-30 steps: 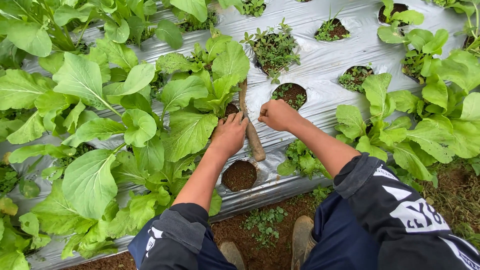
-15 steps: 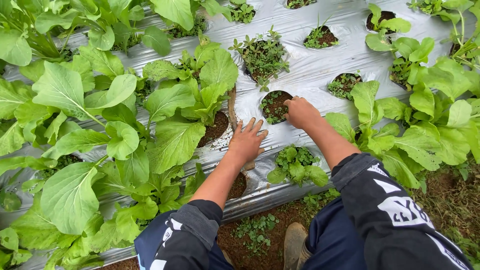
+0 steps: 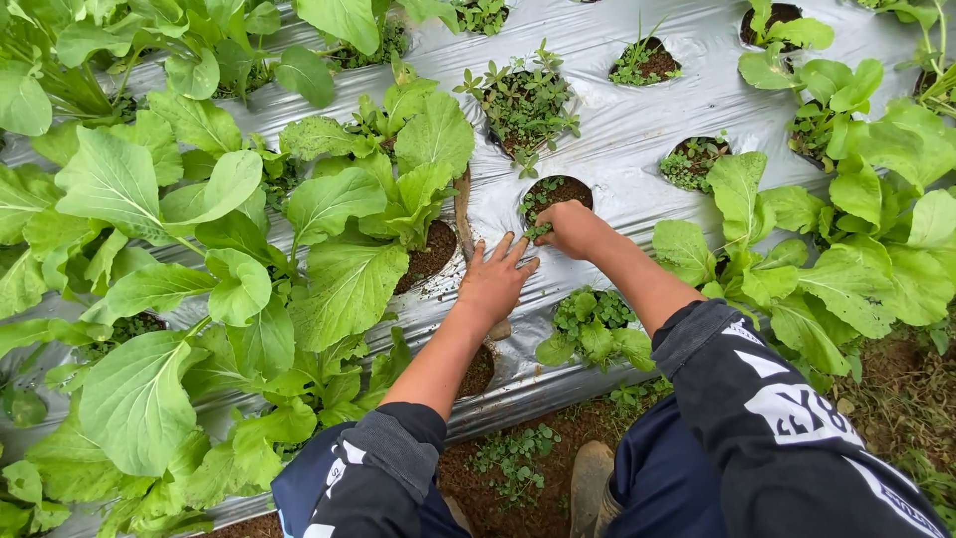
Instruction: The person kneels in a garden bed and removes small weeds by hand from around the base of leafy green plants. A small hand hoe is visible on the plastic mulch but is not used during the clip.
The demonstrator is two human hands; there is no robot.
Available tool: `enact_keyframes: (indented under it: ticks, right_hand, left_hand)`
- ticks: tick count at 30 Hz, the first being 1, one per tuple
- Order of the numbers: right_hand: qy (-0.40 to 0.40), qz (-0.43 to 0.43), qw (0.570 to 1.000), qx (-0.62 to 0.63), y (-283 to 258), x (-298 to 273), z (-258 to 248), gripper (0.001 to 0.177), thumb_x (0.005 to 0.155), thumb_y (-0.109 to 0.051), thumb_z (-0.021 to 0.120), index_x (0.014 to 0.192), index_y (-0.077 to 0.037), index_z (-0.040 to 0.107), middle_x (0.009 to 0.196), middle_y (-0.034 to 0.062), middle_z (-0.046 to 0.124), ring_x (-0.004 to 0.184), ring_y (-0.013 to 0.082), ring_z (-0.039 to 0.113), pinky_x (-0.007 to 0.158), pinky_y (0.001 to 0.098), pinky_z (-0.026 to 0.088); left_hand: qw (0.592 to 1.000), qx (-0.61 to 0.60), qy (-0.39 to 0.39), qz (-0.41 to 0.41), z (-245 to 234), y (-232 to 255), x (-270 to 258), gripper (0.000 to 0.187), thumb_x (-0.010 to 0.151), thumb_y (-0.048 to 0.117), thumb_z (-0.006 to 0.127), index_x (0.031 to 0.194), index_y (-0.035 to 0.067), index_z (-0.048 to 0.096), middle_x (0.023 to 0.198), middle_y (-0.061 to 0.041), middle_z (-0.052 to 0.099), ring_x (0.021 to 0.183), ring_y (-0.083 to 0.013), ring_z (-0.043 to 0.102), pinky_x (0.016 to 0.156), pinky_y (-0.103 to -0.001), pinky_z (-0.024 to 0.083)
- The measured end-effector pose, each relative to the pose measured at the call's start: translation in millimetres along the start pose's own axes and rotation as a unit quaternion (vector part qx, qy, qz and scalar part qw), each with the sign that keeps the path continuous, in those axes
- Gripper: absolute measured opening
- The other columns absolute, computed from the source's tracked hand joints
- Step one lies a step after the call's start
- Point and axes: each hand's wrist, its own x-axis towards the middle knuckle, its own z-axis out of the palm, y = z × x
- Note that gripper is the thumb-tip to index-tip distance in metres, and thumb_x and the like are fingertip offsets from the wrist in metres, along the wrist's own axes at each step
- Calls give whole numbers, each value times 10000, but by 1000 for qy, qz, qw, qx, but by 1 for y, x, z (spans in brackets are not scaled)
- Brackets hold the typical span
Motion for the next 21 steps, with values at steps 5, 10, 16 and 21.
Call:
enact_keyframes:
  ticks: [5,10,16,21]
  right_hand:
    - [74,39,994,73,6,3,-5,194,971,-67,678,1078,-110,834,964,192,778,896,399,753,772,481,640]
    - [135,23,985,100,-3,2,-14,167,1003,-96,675,1112,-31,784,1028,235,756,987,427,736,807,518,646]
    - [70,5,991,115,-15,-5,-12,405,997,-138,661,1366,28,643,1267,283,670,1201,482,646,981,607,580]
    - [78,22,995,59,-8,15,17,333,1016,-184,688,1286,3,633,1188,230,636,1117,445,659,881,525,622]
  left_hand:
    - [1000,-4,3,6,2,0,-1,746,847,346,815,1514,276,488,1649,-82,314,1546,-311,247,1168,-629,292]
    - [999,-8,33,5,2,0,-3,692,868,286,778,1503,276,504,1629,-85,355,1534,-305,286,1154,-619,309]
    - [999,-7,33,3,5,0,-2,697,847,307,790,1490,277,522,1640,-82,343,1533,-307,287,1151,-629,313]
    - [999,-1,34,6,5,-1,0,702,835,329,807,1479,280,533,1618,-84,373,1528,-297,296,1154,-623,309]
